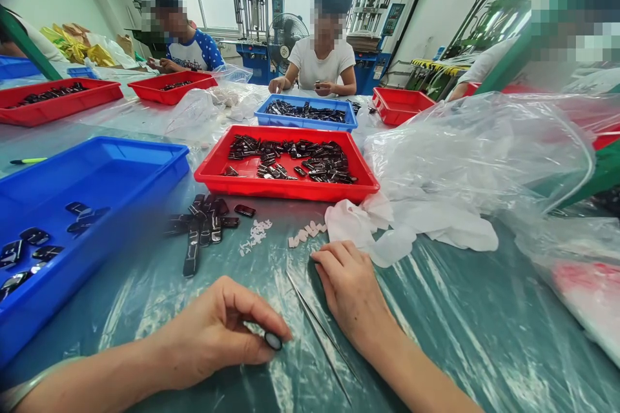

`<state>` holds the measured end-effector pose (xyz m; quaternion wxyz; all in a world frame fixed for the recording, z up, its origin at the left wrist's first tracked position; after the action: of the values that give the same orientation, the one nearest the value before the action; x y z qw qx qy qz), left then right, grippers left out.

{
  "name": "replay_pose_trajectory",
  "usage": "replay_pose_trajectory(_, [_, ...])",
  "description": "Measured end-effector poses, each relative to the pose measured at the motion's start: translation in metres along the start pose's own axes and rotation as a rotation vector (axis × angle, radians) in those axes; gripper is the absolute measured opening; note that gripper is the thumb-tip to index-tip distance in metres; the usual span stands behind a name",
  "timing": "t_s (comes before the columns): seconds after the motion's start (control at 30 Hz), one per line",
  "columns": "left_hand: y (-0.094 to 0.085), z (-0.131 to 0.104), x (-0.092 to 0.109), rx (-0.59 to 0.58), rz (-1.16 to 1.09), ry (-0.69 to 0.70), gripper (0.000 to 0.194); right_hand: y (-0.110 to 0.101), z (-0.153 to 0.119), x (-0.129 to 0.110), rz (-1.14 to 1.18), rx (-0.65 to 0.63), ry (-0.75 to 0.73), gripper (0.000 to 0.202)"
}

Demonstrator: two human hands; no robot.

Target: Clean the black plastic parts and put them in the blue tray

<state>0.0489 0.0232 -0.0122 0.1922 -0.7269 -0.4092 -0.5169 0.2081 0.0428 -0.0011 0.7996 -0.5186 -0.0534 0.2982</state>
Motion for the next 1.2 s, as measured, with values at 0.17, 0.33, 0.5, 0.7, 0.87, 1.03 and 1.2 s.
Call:
replay_pose_trajectory(0.17, [0.004, 0.000, -0.003, -0.007, -0.005, 0.028, 0.020, 0.004, 0.002, 0.005, 0.033, 0.002, 0.034, 0.016])
replay_pose_trajectory(0.33, [0.005, 0.000, -0.003, -0.016, 0.029, 0.060, 0.018, 0.002, 0.003, 0.005, 0.081, 0.029, 0.059, 0.020])
replay_pose_trajectory(0.5, [0.003, 0.001, -0.002, 0.011, 0.080, 0.017, 0.018, -0.018, 0.001, -0.014, 0.215, 0.048, 0.057, 0.015])
replay_pose_trajectory(0.7, [0.004, 0.002, -0.002, 0.002, -0.008, -0.022, 0.017, -0.032, -0.005, -0.036, 0.634, 0.002, 0.167, 0.014])
replay_pose_trajectory(0.87, [0.006, 0.002, -0.002, -0.054, -0.060, -0.001, 0.012, -0.030, -0.005, -0.047, 0.750, -0.033, 0.114, 0.017])
replay_pose_trajectory(1.03, [0.005, 0.001, 0.001, -0.067, -0.116, 0.003, 0.012, -0.031, -0.007, -0.052, 0.675, -0.012, 0.014, 0.022])
replay_pose_trajectory(1.2, [0.005, 0.001, 0.002, -0.077, -0.145, 0.016, 0.010, -0.031, -0.008, -0.056, 0.637, -0.040, -0.014, 0.025])
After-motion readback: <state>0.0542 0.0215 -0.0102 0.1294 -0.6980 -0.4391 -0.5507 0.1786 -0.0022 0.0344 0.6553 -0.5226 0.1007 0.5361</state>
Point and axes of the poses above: each hand's wrist, its own z-axis towards the middle knuckle, its own y-axis out of the palm, x = y × z, the point moved 5 cm from there along z, towards the middle knuckle, and after that the axes turned 4 degrees about z, right-handed, at the moved point
